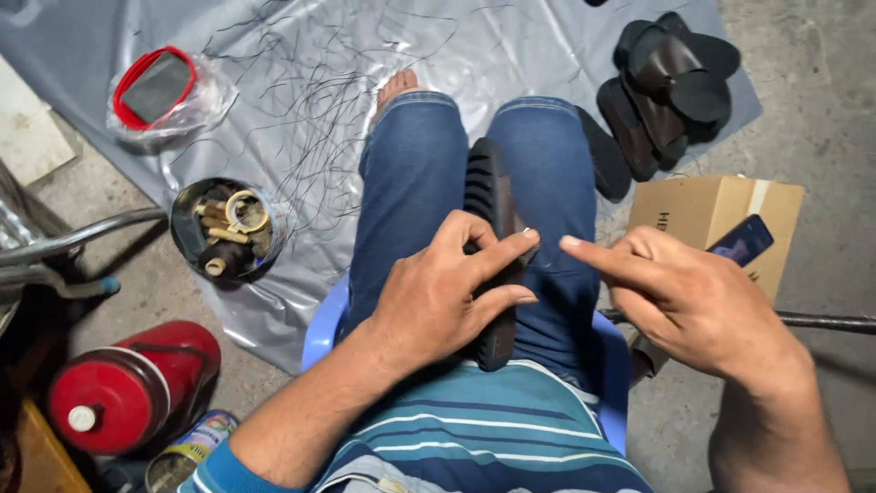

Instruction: Hand-stitching the leather upper of a sandal to its rubber sole using a needle and thread while sitting on the floor.

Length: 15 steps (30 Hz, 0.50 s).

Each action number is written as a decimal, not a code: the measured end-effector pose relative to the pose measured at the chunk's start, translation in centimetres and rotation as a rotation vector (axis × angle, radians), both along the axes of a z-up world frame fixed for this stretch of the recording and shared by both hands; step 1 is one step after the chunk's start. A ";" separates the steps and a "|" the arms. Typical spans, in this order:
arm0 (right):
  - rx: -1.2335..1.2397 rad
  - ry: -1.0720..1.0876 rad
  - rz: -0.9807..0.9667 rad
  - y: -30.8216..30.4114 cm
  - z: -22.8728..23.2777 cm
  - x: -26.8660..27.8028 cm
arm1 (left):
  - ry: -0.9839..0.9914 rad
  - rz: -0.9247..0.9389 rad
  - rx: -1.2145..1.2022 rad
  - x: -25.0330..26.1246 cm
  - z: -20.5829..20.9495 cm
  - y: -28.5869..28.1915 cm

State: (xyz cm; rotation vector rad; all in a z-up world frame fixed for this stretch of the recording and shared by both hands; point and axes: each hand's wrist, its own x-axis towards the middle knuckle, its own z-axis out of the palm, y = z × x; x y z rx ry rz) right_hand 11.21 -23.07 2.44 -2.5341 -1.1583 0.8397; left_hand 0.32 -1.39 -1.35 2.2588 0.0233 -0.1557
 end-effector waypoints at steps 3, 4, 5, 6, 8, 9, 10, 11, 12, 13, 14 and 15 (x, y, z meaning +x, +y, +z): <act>0.114 0.089 0.017 0.1 0.2 0.2 | -0.074 0.019 -0.021 -0.2 -1.1 -0.8; 0.177 0.172 0.053 -0.3 0.4 0.7 | -0.122 0.044 -0.059 0.1 -1.6 -1.3; 0.150 0.136 -0.005 0.5 -0.2 0.0 | -0.151 -0.013 -0.095 0.0 -1.3 -1.0; 0.235 0.174 -0.109 1.2 -0.9 -0.6 | -0.144 0.035 -0.134 0.0 -1.1 -0.7; 0.325 0.182 -0.253 1.8 -2.3 -1.5 | -0.142 0.036 -0.185 0.4 -0.9 -1.1; 0.523 0.185 -0.224 2.5 -2.9 -2.1 | -0.101 0.126 -0.209 0.2 -0.8 -1.2; 0.720 0.184 -0.188 3.6 -3.5 -2.7 | -0.058 0.214 -0.233 0.0 -0.7 -1.0; 0.721 0.177 -0.196 3.4 -3.1 -2.4 | -0.060 0.205 -0.234 -0.3 -1.1 -0.9; 0.710 0.305 -0.128 3.4 -2.7 -2.2 | -0.079 0.215 -0.267 -0.6 -1.5 -0.6; 0.696 0.442 -0.055 3.4 -2.3 -2.1 | -0.090 0.235 -0.299 -1.3 -1.9 -0.3; 0.697 0.447 -0.057 3.3 -2.6 -2.4 | -0.085 0.234 -0.297 -1.7 -2.2 -0.3; 0.673 0.144 -0.068 3.2 -2.8 -2.4 | -0.167 0.185 -0.249 -2.0 -2.6 -0.5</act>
